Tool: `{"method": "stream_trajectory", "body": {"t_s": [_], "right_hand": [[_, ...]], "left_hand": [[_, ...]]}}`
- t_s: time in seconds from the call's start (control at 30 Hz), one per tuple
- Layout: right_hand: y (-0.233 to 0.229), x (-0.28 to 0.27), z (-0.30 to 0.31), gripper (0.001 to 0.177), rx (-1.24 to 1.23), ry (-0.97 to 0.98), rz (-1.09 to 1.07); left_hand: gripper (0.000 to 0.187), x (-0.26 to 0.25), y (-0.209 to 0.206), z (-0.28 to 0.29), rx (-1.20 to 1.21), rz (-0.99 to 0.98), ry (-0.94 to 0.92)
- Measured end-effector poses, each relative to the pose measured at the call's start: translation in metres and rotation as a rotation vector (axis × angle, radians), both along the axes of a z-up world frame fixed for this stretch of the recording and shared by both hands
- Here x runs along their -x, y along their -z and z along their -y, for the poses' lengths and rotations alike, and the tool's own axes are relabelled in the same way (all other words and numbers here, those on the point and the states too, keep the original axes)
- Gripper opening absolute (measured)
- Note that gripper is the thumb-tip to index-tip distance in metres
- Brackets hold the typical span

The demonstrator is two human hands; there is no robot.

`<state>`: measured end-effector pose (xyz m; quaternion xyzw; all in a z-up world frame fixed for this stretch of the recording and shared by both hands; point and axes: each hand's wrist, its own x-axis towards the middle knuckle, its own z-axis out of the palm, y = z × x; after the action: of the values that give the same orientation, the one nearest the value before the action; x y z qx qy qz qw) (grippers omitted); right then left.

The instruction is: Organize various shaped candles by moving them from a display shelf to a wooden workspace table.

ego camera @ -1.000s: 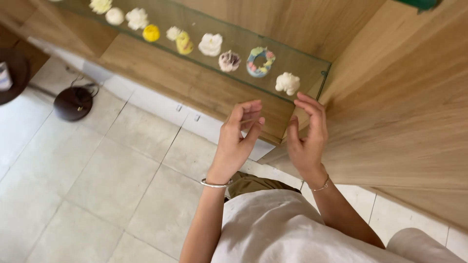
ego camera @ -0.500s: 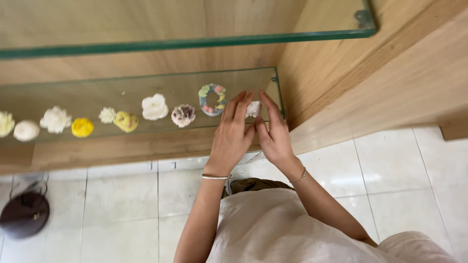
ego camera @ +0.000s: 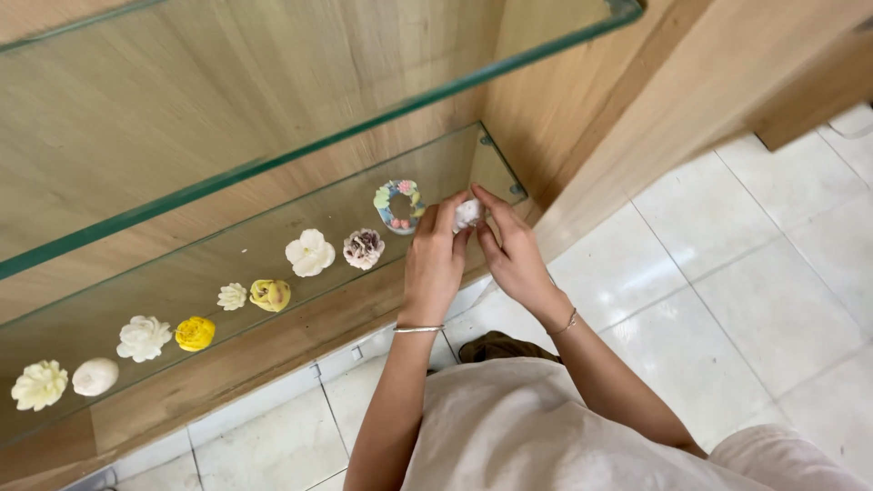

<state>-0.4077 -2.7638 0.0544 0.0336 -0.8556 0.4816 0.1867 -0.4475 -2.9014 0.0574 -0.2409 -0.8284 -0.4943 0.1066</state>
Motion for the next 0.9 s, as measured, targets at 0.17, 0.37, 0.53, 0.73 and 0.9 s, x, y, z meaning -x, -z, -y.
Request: {"method": "stream_trajectory", "body": {"t_s": [0.17,0.37,0.53,0.73,0.9], "right_hand": [[0.01,-0.036,0.0,0.046,0.399,0.066,0.116],[0.005,-0.115,-0.01,0.046,1.086,0.11,0.123],[0.003,-0.178,-0.025,0.053,1.399,0.146,-0.022],[0.019,-0.252,-0.07,0.055,1.554,0.269,-0.16],[0.027,-0.317,-0.13,0.054,1.639,0.296,-0.265]], "left_hand": [[0.05,-0.019,0.007,0.012,-0.231,0.302,0.204],[0.052,-0.048,0.013,0.0,-0.494,0.698,0.519],[0.055,-0.082,0.017,-0.04,-0.456,0.823,0.723],[0.065,-0.138,0.02,-0.108,-0.396,0.855,0.981],[0.066,-0.196,0.014,-0.182,-0.21,0.84,1.001]]}}
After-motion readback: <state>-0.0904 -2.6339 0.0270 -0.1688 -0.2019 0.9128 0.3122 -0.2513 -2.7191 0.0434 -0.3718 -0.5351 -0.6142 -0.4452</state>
